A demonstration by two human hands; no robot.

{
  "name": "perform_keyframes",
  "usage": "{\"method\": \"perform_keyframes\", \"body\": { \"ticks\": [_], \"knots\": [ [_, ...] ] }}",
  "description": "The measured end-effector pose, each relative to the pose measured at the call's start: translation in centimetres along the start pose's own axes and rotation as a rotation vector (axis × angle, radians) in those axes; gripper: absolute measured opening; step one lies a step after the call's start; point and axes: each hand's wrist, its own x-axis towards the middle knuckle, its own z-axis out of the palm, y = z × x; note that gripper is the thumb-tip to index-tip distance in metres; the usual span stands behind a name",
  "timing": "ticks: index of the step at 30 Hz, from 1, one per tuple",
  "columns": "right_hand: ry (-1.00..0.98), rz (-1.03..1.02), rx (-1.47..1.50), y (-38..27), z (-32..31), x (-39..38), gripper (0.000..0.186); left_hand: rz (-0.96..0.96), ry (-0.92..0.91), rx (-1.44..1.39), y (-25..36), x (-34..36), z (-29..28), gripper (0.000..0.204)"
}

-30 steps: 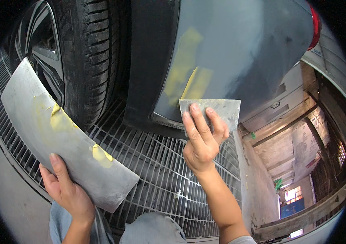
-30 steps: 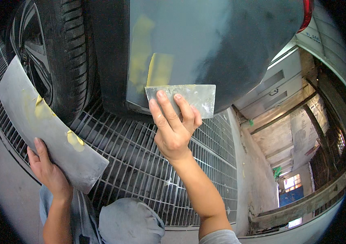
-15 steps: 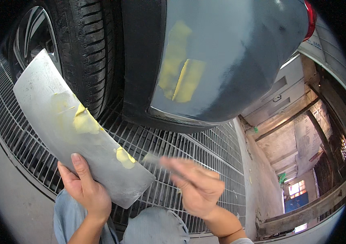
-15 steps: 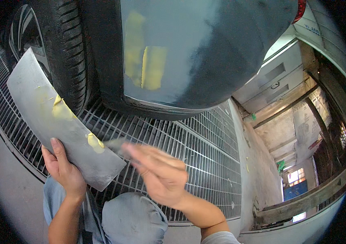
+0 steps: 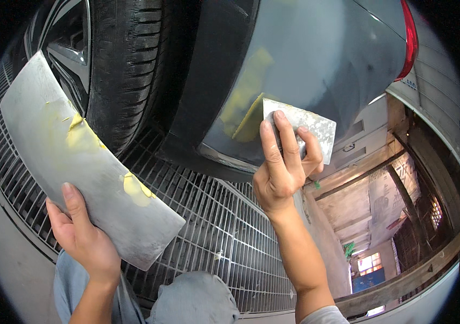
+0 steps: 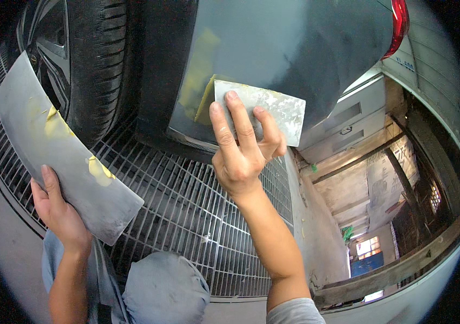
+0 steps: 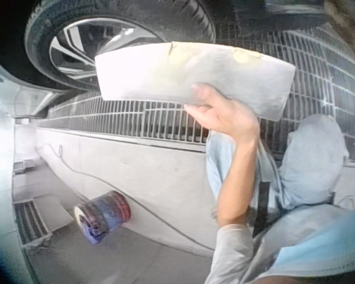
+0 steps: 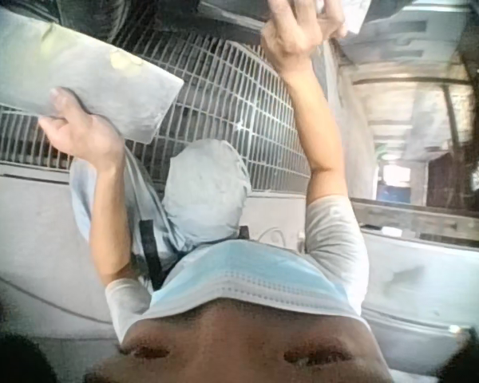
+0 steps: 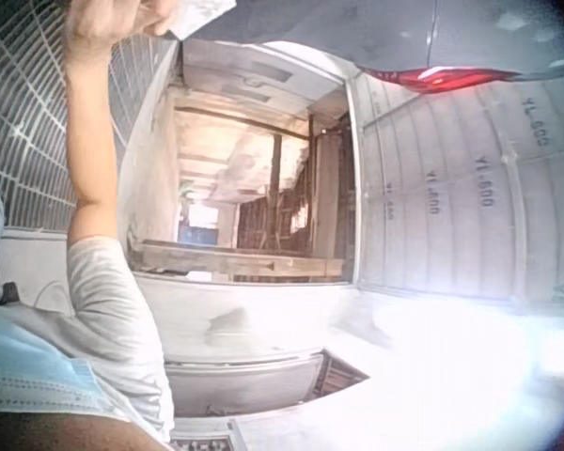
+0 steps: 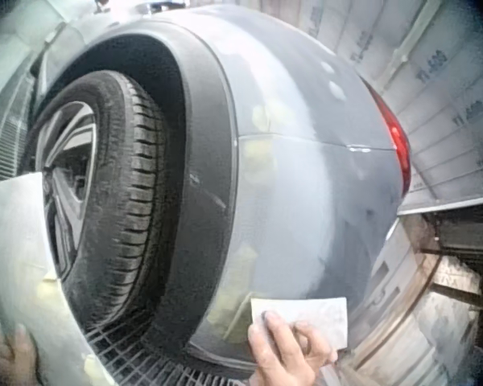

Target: The person applies yellow body filler to a car's rear bumper using a metal spreader and a smaller scraper. They repeatedly scoop filler from the spreader and smooth it onto the surface, working along the bumper's edge and wheel arch.

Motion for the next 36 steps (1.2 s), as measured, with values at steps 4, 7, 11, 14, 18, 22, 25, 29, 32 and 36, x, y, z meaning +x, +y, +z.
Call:
{"method": "perform_keyframes", "body": {
  "ticks": [4,7,11,14,18,22,25,29,32,36],
  "knots": [
    [-0.017,-0.055,-0.021,0.3,-0.4,1.4,0.045,0.027,-0.007,0.014,-0.2,0.1,-0.3,0.037],
    [-0.015,-0.097,-0.041,0.5,-0.2,1.8,0.046,0.017,-0.013,-0.010,-0.5,0.0,-0.5,0.036],
    [-0.055,-0.118,-0.061,0.6,0.0,0.8,0.046,-0.005,-0.026,-0.029,-0.7,0.2,-0.8,0.035],
    [-0.123,-0.160,-0.060,-0.1,-0.2,-1.4,0.047,0.009,-0.002,-0.009,-0.8,0.3,-0.9,0.036],
    [-0.198,-0.157,-0.095,-1.8,-0.4,-4.8,0.029,-0.008,0.005,-0.003,-0.9,0.3,-1.1,0.037],
    [-0.194,-0.132,-0.008,-2.4,-1.3,-5.4,0.033,-0.019,-0.013,0.037,-1.0,0.1,-1.2,0.036],
    [-0.126,-0.102,0.030,-1.2,-1.6,-3.3,0.044,-0.024,-0.038,0.061,-1.0,-0.2,-1.2,0.036],
    [-0.031,-0.075,-0.006,-0.3,-0.6,0.1,0.040,-0.006,-0.052,0.076,-1.0,-0.4,-1.1,0.036],
    [0.010,-0.069,-0.010,-0.3,-0.2,1.4,0.041,0.016,-0.054,0.093,-1.1,-0.5,-1.2,0.036],
    [-0.052,-0.075,-0.065,-0.1,-0.2,0.6,0.043,0.005,-0.055,0.063,-1.3,-0.4,-1.5,0.036]
  ]
}}
